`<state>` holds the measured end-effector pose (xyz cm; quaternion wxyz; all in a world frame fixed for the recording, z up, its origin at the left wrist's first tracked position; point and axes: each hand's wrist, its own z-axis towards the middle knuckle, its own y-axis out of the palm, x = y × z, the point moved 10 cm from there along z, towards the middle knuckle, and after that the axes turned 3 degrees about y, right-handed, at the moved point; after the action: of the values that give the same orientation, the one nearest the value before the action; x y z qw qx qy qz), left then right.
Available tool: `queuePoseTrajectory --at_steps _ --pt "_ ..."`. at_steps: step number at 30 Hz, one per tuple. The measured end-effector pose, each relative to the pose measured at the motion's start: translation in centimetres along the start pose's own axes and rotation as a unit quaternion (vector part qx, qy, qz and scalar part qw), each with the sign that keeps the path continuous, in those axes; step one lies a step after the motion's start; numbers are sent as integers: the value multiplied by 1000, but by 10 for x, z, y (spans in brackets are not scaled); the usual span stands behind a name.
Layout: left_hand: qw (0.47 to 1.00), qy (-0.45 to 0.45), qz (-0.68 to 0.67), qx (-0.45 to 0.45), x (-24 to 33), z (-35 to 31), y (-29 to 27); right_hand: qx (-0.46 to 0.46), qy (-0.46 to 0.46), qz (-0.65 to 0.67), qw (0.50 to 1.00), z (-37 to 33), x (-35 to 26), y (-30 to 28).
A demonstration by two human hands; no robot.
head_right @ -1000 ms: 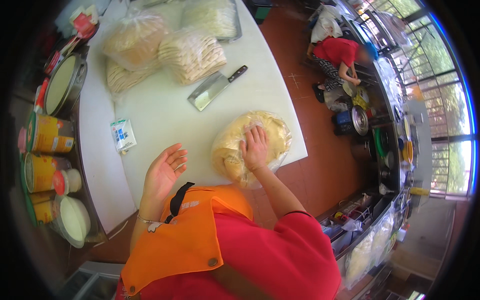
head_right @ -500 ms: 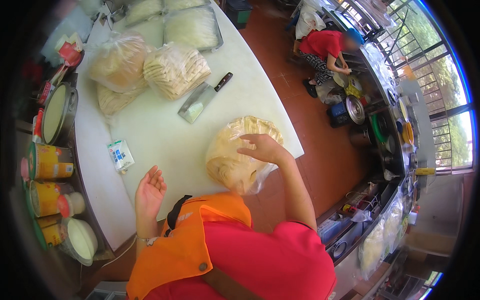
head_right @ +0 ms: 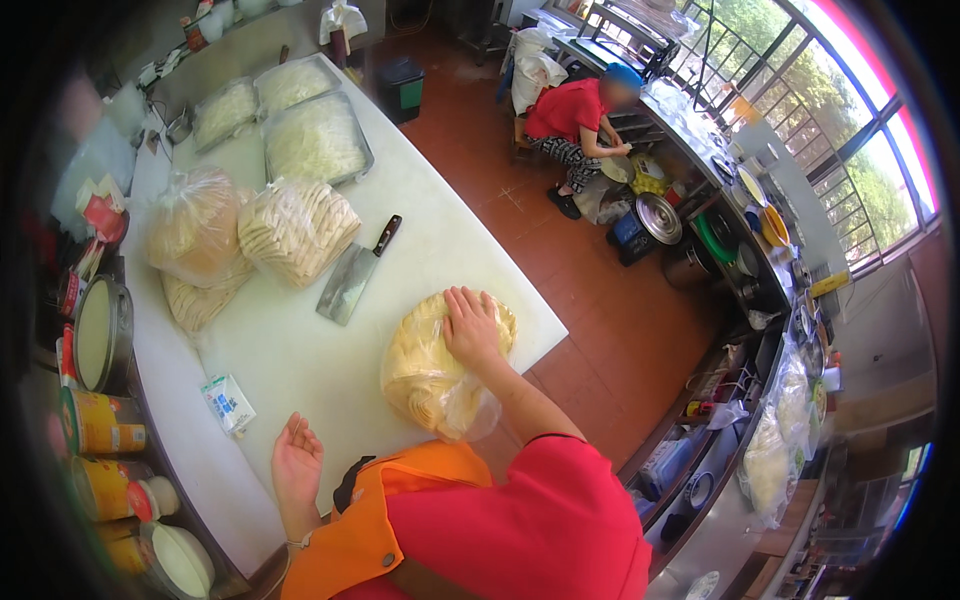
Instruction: The person assembles food portions in plastic containers by adding vegetables and sauces using a spoon, then moves a green cutting board and handles bags containing dough.
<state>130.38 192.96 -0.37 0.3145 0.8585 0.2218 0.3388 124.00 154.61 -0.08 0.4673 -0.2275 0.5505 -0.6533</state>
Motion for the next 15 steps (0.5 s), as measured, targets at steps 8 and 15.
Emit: queuePoseTrajectory --at_steps 8,15 --pt "1000 -10 -1 -7 -3 1 0 75 2 29 997 -2 -2 -13" --pt "1000 -10 -5 -16 -5 -1 -1 83 -2 36 996 -2 -2 -15"
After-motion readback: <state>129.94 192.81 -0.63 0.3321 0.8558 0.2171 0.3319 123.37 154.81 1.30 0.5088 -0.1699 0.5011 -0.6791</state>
